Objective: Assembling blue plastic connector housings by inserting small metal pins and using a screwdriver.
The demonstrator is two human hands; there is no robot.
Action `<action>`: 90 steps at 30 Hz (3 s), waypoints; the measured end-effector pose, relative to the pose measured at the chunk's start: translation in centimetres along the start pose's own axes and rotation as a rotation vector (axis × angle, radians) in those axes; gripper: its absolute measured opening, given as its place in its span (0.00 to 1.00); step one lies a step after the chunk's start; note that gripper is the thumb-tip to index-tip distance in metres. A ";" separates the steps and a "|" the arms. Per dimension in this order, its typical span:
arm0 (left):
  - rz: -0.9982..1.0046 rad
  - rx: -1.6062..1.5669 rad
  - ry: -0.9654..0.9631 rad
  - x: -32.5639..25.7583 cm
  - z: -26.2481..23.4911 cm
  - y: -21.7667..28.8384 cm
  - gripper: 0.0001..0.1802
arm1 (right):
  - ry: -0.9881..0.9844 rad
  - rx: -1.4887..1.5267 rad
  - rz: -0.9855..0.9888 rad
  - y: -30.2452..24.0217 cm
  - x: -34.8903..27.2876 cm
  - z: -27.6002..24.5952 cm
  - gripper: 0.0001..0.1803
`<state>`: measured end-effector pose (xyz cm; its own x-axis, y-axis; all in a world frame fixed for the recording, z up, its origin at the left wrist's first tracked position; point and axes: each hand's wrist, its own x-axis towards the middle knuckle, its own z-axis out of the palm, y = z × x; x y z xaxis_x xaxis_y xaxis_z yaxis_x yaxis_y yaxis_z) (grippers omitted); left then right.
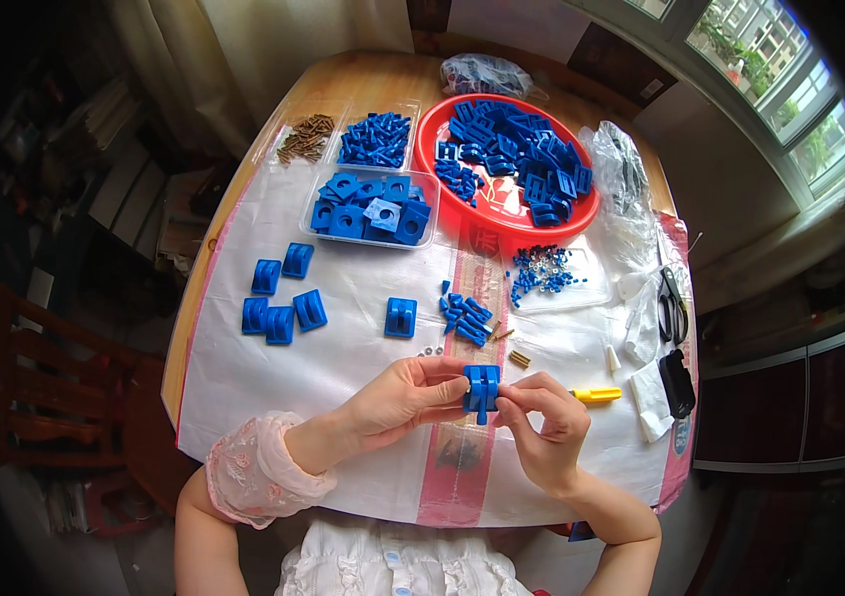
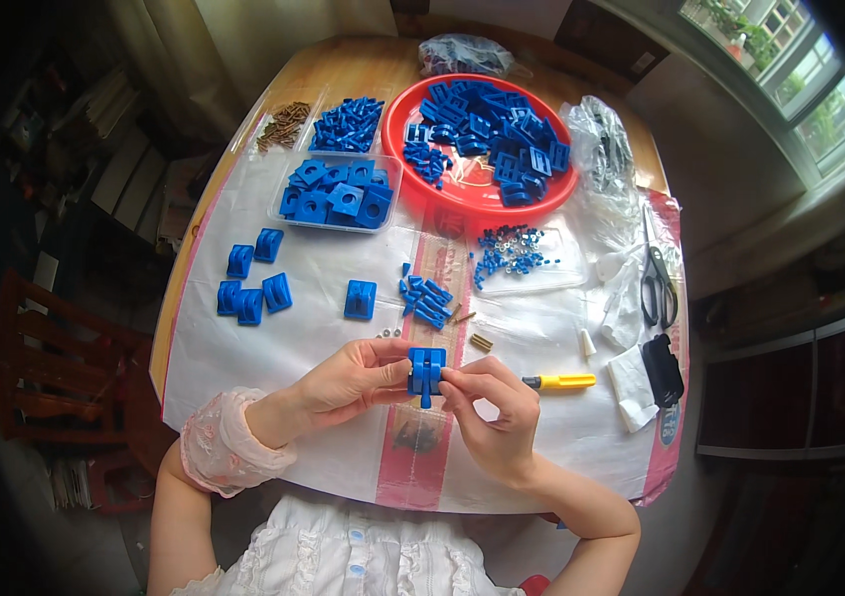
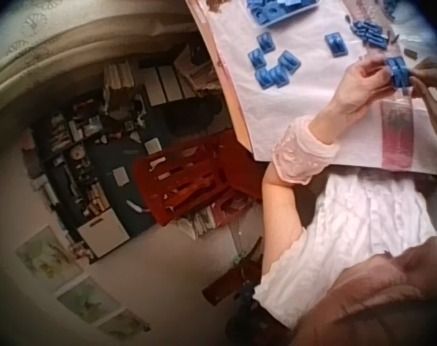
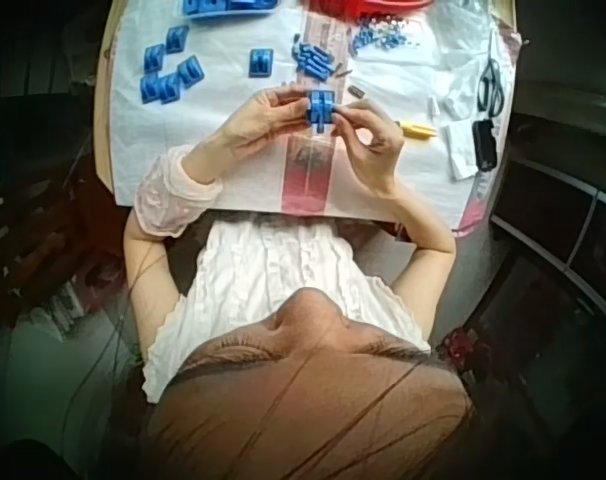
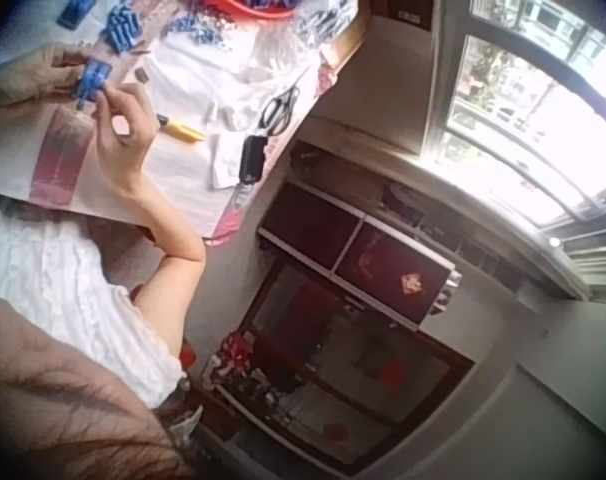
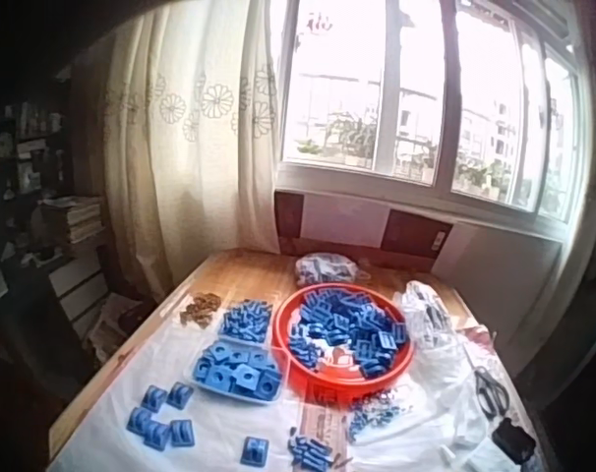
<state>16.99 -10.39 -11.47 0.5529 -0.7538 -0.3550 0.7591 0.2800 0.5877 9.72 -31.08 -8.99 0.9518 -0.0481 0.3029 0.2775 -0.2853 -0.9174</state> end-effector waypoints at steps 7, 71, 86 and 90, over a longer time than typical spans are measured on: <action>-0.038 0.010 -0.014 -0.3 0.0 0.4 0.22 | -0.108 -0.016 0.001 0.0 0.8 -1.0 0.10; 0.015 -0.065 0.025 -0.4 -1.3 1.5 0.19 | -0.300 -0.495 -0.215 -1.2 3.2 -8.5 0.15; 0.024 -0.080 0.021 -0.5 -1.7 1.7 0.18 | -0.259 -0.597 -0.293 -1.6 3.1 -7.7 0.14; 0.020 -0.075 0.021 -0.4 -1.7 1.6 0.18 | -0.270 -0.619 -0.294 -1.7 3.1 -7.7 0.14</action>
<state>18.54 -8.62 -11.67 0.5744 -0.7356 -0.3592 0.7711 0.3389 0.5390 11.24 -38.07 -4.49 0.8707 0.3278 0.3665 0.4774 -0.7423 -0.4702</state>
